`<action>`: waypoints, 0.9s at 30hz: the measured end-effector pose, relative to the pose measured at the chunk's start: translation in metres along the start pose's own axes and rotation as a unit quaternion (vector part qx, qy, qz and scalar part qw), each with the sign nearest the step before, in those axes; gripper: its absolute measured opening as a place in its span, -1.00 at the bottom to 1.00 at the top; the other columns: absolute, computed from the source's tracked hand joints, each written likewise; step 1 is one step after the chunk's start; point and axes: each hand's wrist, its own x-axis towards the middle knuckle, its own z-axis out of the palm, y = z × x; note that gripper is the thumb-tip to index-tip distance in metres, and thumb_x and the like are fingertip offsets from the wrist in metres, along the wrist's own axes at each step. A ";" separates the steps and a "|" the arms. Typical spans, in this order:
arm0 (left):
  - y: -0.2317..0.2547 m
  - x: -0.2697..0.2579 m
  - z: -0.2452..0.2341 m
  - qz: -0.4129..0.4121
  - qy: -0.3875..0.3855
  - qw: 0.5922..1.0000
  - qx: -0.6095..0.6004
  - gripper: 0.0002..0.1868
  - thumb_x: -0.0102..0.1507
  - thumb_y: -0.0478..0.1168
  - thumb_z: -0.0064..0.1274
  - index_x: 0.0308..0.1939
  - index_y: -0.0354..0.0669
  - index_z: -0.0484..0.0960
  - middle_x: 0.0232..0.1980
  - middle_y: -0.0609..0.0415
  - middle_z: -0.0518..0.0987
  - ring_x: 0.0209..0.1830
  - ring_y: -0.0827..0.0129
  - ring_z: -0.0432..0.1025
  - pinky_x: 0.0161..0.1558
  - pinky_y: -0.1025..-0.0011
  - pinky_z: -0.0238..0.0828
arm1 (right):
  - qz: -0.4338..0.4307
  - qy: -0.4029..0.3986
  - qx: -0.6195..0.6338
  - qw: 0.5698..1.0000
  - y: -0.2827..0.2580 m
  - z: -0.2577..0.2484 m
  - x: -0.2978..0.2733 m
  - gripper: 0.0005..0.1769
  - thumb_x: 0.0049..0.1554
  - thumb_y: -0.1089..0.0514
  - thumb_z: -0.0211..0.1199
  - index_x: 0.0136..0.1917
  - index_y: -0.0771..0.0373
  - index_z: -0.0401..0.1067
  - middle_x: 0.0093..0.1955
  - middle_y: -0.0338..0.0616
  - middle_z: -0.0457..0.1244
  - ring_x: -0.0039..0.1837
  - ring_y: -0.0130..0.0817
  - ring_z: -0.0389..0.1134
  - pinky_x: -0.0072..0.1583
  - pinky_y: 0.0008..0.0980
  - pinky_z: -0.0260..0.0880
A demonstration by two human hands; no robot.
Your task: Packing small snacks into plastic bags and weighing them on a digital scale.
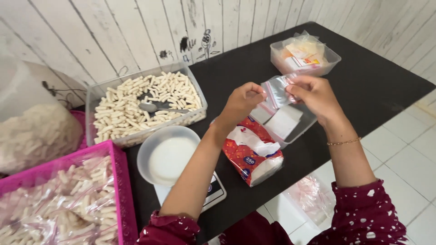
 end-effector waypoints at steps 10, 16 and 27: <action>-0.005 0.000 0.025 -0.048 0.018 0.997 -0.061 -0.56 0.14 -0.10 0.25 0.08 -0.08 0.62 -0.24 0.07 0.69 -0.32 0.47 0.56 -0.17 0.48 0.59 | 0.027 0.072 0.006 0.997 0.016 0.009 -0.011 -0.81 0.20 0.17 0.27 -0.03 0.37 0.53 -0.28 0.06 0.36 -0.29 -0.32 0.44 -0.23 -0.42 0.54; -0.068 0.041 0.054 0.350 0.169 0.906 0.165 -0.76 0.19 -0.03 0.25 -0.22 -0.05 0.61 -0.71 0.27 0.50 -0.63 0.54 0.44 -0.44 0.67 0.32 | -0.040 0.120 -0.171 0.977 0.081 -0.023 0.011 -0.78 0.25 0.17 0.21 0.13 0.17 0.58 -0.15 0.06 0.37 -0.30 -0.20 0.43 -0.31 -0.38 0.51; -0.016 0.045 0.057 -0.023 0.037 0.998 -0.047 -0.62 0.18 -0.03 -0.11 -0.12 -0.07 0.73 -0.23 0.04 0.72 -0.19 0.36 0.62 -0.14 0.35 0.55 | 0.040 0.102 0.079 0.991 0.023 -0.019 -0.022 -0.74 0.18 0.29 0.17 0.14 0.34 0.49 -0.16 -0.08 0.36 -0.15 -0.47 0.42 -0.12 -0.55 0.53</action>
